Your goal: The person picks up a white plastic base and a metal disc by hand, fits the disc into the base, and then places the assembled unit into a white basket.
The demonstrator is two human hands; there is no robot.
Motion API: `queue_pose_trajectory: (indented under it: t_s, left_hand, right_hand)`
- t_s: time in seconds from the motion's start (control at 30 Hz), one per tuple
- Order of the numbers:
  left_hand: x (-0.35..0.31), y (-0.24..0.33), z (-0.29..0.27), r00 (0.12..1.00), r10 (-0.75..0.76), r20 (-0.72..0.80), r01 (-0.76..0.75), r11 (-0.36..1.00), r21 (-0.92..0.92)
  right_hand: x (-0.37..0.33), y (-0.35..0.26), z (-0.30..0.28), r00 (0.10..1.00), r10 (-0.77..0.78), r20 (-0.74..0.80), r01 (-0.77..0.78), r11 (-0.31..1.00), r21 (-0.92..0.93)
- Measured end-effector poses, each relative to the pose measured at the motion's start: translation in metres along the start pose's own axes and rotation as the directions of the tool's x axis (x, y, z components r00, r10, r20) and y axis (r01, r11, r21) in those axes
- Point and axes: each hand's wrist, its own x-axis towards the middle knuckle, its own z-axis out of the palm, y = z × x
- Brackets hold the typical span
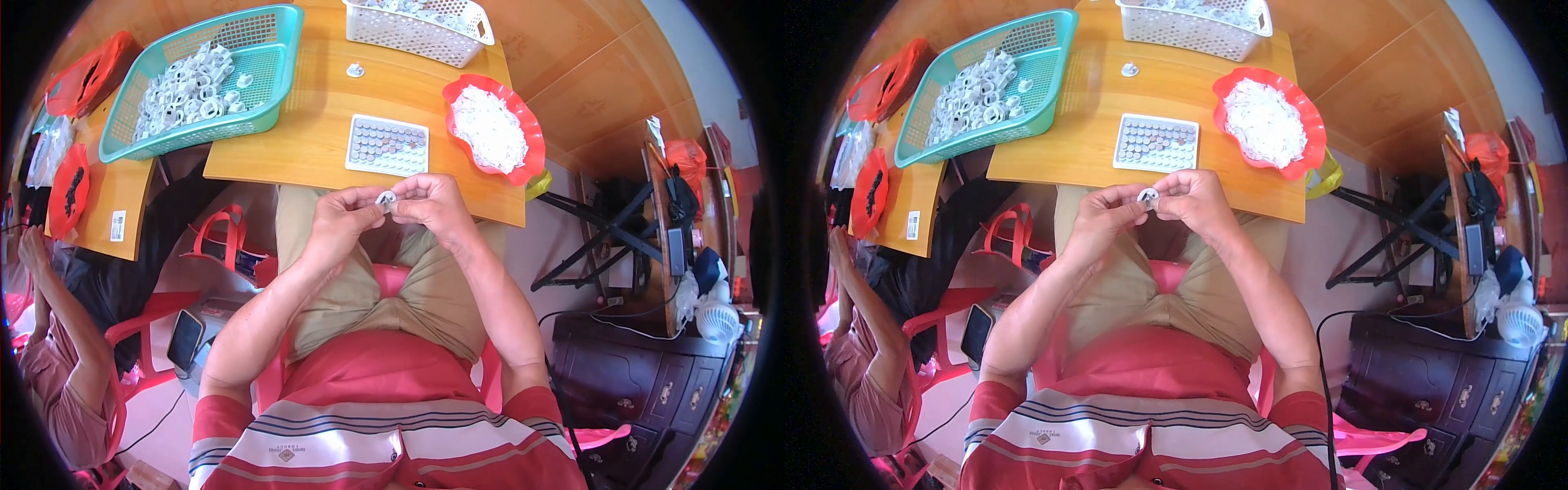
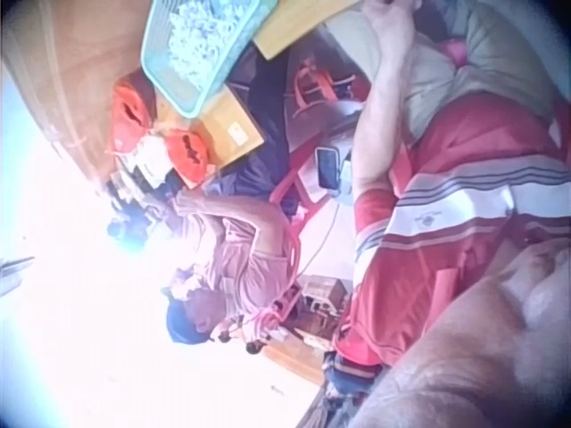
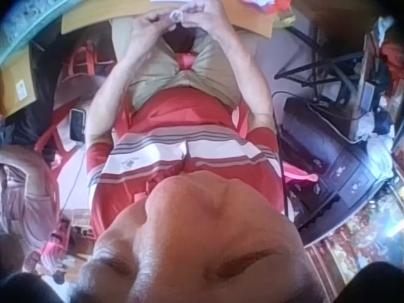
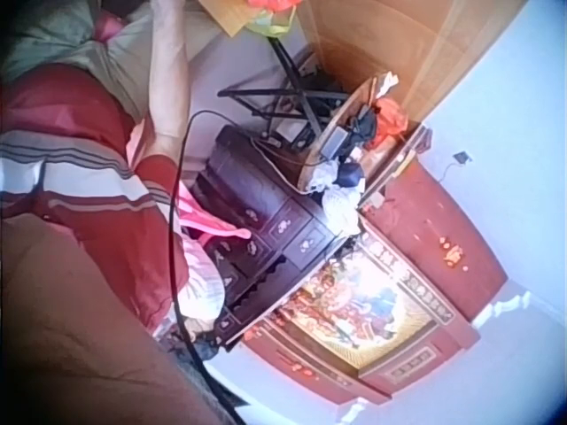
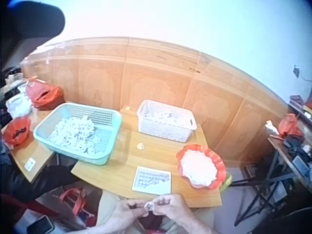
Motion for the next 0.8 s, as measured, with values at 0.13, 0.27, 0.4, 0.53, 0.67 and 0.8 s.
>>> queue_pose_trajectory:
  t_s: [0.13,0.27,0.4,0.53,0.67,0.8]
  left_hand:
    - [-0.001,0.003,-0.001,0.999,-0.042,0.005,0.043,0.999,-0.018]
    - [-0.003,0.009,0.003,0.995,-0.101,-0.019,0.098,0.986,-0.134]
    - [-0.002,0.007,-0.002,0.992,-0.123,-0.007,0.12,0.98,-0.157]
    - [-0.001,0.008,-0.002,0.991,-0.136,0.005,0.135,0.976,-0.173]
    - [-0.002,0.009,0.0,0.99,-0.138,0.021,0.139,0.972,-0.188]
    - [-0.002,0.007,0.0,0.993,-0.119,0.013,0.119,0.979,-0.165]
  right_hand:
    - [-0.002,0.001,0.003,0.999,-0.033,-0.02,0.033,0.999,-0.028]
    - [-0.004,-0.001,0.003,0.999,-0.044,-0.01,0.044,0.999,-0.01]
    - [-0.006,-0.005,0.007,0.999,-0.045,-0.017,0.045,0.999,0.0]
    - [-0.007,-0.004,0.007,0.999,-0.034,-0.021,0.035,0.999,0.013]
    - [-0.005,-0.002,0.005,0.999,-0.049,-0.011,0.049,0.998,-0.041]
    - [-0.005,-0.002,0.011,0.998,-0.023,-0.054,0.022,1.0,-0.011]
